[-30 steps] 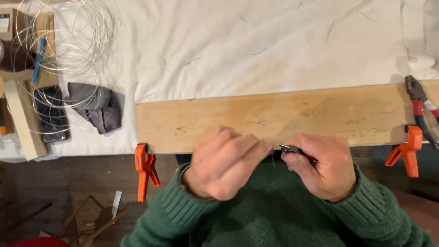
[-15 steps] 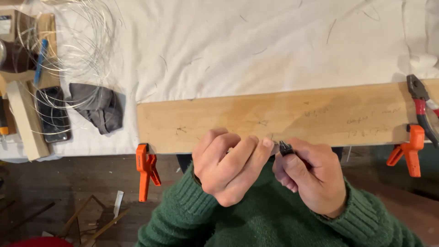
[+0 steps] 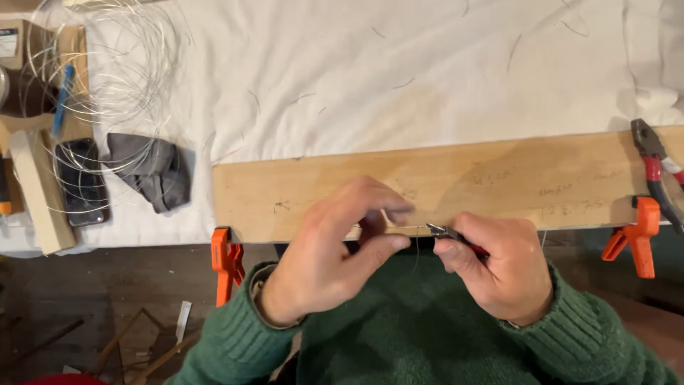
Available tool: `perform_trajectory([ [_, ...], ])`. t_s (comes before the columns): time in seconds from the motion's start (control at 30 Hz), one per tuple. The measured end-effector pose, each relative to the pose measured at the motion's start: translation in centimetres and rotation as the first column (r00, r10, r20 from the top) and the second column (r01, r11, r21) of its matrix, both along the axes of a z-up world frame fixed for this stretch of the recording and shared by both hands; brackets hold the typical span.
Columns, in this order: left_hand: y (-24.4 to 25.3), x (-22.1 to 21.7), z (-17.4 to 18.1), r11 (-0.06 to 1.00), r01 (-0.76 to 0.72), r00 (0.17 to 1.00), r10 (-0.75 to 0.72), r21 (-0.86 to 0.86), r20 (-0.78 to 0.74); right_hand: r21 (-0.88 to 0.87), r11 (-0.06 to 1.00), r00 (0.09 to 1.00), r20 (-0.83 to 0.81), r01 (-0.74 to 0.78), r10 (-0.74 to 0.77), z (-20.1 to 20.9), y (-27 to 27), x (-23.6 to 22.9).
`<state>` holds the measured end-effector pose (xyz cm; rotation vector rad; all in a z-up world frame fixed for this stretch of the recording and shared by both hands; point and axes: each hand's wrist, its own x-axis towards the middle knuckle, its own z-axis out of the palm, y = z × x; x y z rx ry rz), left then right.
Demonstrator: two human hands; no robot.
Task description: Cutting and bending thin metal wire at a workshop workbench.
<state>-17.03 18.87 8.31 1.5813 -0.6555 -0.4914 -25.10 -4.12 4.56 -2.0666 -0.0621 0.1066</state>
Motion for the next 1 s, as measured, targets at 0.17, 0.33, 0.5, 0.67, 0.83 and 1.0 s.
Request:
perform_trajectory([
  [0.17, 0.4, -0.1, -0.7, 0.971, -0.237, 0.632, 0.137, 0.022, 0.763, 0.014, 1.000, 0.999, 0.023, -0.024, 0.024, 0.4, 0.5, 0.0],
  [0.33, 0.0, -0.5, -1.2, 0.985, -0.170, 0.412, 0.074, -0.003, 0.908, -0.073, 0.997, 0.997, 0.074, -0.007, 0.013, -0.1, 0.6, -0.6],
  [0.5, -0.3, -1.0, -2.9, 0.971, -0.195, 0.792, 0.074, -0.137, -0.607, -0.048, 0.998, 0.996, 0.080, 0.035, -0.031, -0.2, 1.8, -0.6],
  [0.67, -0.7, -1.6, -3.1, 0.969, -0.204, 0.803, 0.084, -0.139, -0.591, 0.095, 0.994, 0.998, -0.031, 0.062, -0.059, -0.1, 1.8, -1.1],
  [0.83, -0.9, -1.8, -0.9, 0.871, -0.467, 0.872, 0.427, 0.150, 0.239, 0.252, 0.963, 0.978, -0.204, 0.097, -0.046, -0.6, 0.8, -1.7],
  [1.0, -0.8, -1.4, -1.1, 0.951, -0.304, 0.709, 0.189, 0.052, 0.679, 0.242, 0.966, 0.983, -0.175, 0.088, -0.046, -1.0, 0.7, -2.1],
])
